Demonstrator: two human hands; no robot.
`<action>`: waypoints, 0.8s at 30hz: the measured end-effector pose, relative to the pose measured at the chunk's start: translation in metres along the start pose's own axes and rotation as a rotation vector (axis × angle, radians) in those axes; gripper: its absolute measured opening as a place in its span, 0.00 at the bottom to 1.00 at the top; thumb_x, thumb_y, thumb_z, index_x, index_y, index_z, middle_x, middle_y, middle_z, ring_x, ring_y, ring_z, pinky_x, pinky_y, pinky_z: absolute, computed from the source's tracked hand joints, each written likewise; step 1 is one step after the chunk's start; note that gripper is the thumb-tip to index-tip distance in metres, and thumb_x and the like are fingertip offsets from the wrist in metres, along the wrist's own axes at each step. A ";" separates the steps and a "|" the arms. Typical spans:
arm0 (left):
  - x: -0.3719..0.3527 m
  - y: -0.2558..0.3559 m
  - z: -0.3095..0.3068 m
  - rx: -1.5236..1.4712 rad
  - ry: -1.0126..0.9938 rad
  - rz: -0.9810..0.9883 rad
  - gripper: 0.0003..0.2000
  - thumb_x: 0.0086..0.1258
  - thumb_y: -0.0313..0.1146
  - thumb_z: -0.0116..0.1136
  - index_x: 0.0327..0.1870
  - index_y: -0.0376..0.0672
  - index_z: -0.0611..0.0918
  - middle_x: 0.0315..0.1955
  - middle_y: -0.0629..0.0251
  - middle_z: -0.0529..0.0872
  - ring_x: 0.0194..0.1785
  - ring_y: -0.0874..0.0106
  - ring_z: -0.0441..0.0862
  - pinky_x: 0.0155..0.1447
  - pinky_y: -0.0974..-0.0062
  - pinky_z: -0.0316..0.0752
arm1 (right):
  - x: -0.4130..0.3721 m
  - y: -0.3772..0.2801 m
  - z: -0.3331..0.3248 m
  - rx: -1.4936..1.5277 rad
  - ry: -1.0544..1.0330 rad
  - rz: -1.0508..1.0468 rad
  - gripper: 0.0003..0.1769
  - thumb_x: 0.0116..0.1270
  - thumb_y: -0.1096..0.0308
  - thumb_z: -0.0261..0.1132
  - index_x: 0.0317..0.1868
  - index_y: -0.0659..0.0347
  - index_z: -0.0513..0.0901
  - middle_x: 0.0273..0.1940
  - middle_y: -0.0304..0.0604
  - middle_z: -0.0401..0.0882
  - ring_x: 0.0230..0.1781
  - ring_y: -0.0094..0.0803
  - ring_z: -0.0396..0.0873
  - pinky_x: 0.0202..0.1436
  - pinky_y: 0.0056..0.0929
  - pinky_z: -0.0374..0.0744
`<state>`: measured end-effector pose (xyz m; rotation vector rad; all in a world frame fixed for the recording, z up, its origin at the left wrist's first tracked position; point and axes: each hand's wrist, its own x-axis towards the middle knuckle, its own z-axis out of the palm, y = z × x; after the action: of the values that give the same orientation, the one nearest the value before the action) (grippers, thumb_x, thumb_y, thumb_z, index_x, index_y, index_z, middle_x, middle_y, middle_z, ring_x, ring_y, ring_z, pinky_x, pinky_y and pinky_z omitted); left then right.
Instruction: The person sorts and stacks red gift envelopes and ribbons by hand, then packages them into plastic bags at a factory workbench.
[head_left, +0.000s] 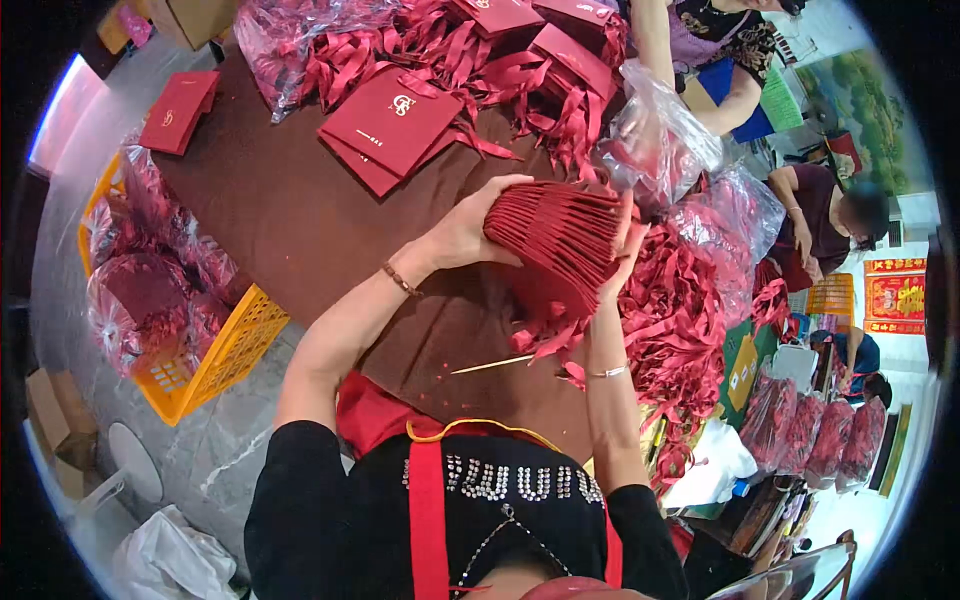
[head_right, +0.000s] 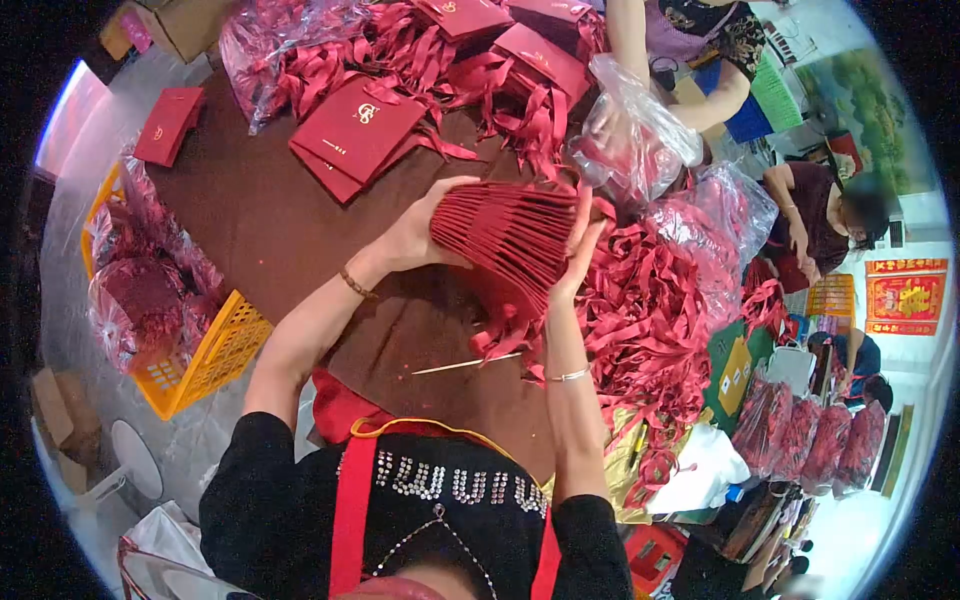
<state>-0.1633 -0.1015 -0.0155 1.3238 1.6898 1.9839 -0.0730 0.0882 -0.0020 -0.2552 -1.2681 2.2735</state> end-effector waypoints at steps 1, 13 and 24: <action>-0.003 -0.001 -0.001 -0.042 -0.012 -0.042 0.44 0.45 0.28 0.76 0.64 0.40 0.61 0.54 0.63 0.76 0.57 0.72 0.73 0.62 0.72 0.68 | -0.003 -0.004 0.001 0.010 -0.024 0.055 0.37 0.72 0.40 0.38 0.72 0.55 0.52 0.63 0.42 0.65 0.62 0.36 0.65 0.67 0.42 0.63; -0.007 -0.001 0.003 0.009 0.064 -0.086 0.45 0.43 0.28 0.76 0.65 0.44 0.61 0.55 0.61 0.75 0.57 0.71 0.74 0.61 0.72 0.69 | -0.009 0.005 -0.012 0.014 -0.089 0.092 0.37 0.70 0.38 0.39 0.67 0.59 0.59 0.60 0.44 0.67 0.59 0.37 0.68 0.66 0.39 0.65; -0.008 0.003 0.000 0.045 0.160 -0.109 0.30 0.45 0.27 0.75 0.52 0.39 0.73 0.41 0.61 0.84 0.45 0.74 0.81 0.51 0.74 0.75 | -0.009 0.000 0.002 -0.065 -0.087 0.022 0.37 0.70 0.37 0.41 0.66 0.59 0.61 0.62 0.44 0.64 0.61 0.36 0.66 0.67 0.38 0.62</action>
<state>-0.1579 -0.1076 -0.0171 1.0867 1.8443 2.0478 -0.0662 0.0826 -0.0014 -0.1963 -1.3922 2.2866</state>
